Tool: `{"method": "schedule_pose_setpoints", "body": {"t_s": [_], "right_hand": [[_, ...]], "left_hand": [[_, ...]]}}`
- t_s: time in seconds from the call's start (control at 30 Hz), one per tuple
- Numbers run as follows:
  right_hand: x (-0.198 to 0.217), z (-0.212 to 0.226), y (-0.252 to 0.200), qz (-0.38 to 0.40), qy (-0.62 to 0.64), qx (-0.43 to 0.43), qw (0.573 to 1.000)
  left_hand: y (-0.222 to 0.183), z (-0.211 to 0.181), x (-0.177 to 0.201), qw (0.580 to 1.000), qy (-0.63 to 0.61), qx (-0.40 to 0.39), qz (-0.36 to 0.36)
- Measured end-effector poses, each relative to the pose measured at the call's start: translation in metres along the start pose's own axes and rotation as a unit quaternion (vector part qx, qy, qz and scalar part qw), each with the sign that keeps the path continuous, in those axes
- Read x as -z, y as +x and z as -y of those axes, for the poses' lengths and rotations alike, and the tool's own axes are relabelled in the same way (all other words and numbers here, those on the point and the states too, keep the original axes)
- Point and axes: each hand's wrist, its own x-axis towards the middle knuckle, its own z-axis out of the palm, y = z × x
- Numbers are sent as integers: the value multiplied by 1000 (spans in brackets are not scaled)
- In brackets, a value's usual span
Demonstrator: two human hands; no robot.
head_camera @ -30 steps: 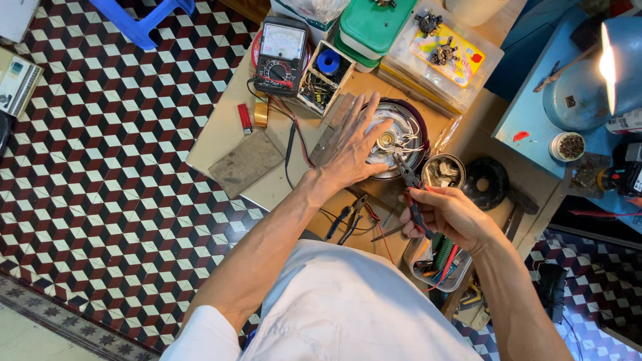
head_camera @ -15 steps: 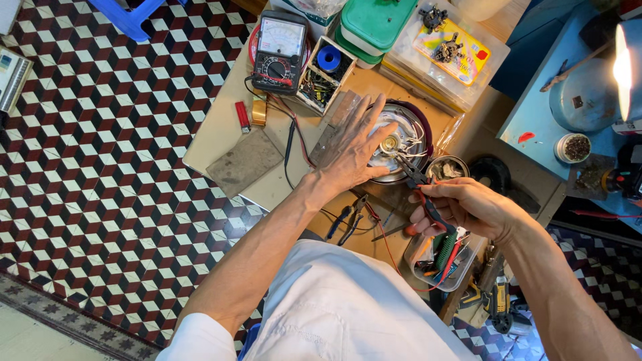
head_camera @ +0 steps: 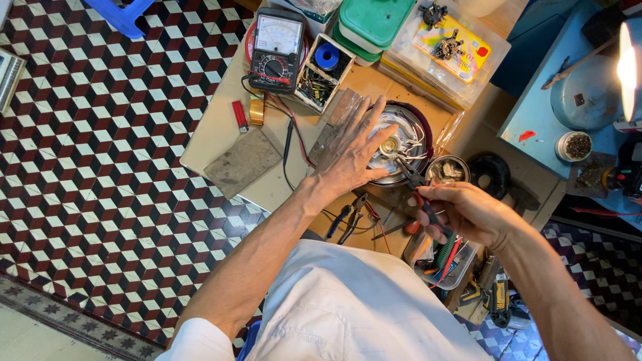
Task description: The person uses pliers to manipulate and adjust wires on a circular metal component, likely part of an electric motor or fan. They repeatedly grip, bend, and reposition the wires while holding the component steady with their other hand.
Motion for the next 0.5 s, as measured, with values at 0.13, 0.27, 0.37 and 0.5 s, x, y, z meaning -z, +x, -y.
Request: {"method": "schedule_pose_setpoints", "body": {"t_s": [0.13,0.27,0.37,0.5], "right_hand": [[-34,-37,11,-37,138,49,988],[-83,-73,38,-32,290,159,943],[-113,-82,52,-4,363,239,901],[-125,-80,50,-56,367,182,911]], "left_hand": [[2,-1,1,1000,-10,6,4],[0,-3,4,1000,-5,11,12],[-1,-2,6,1000,0,10,12],[-1,-3,7,1000,5,4,7]]}}
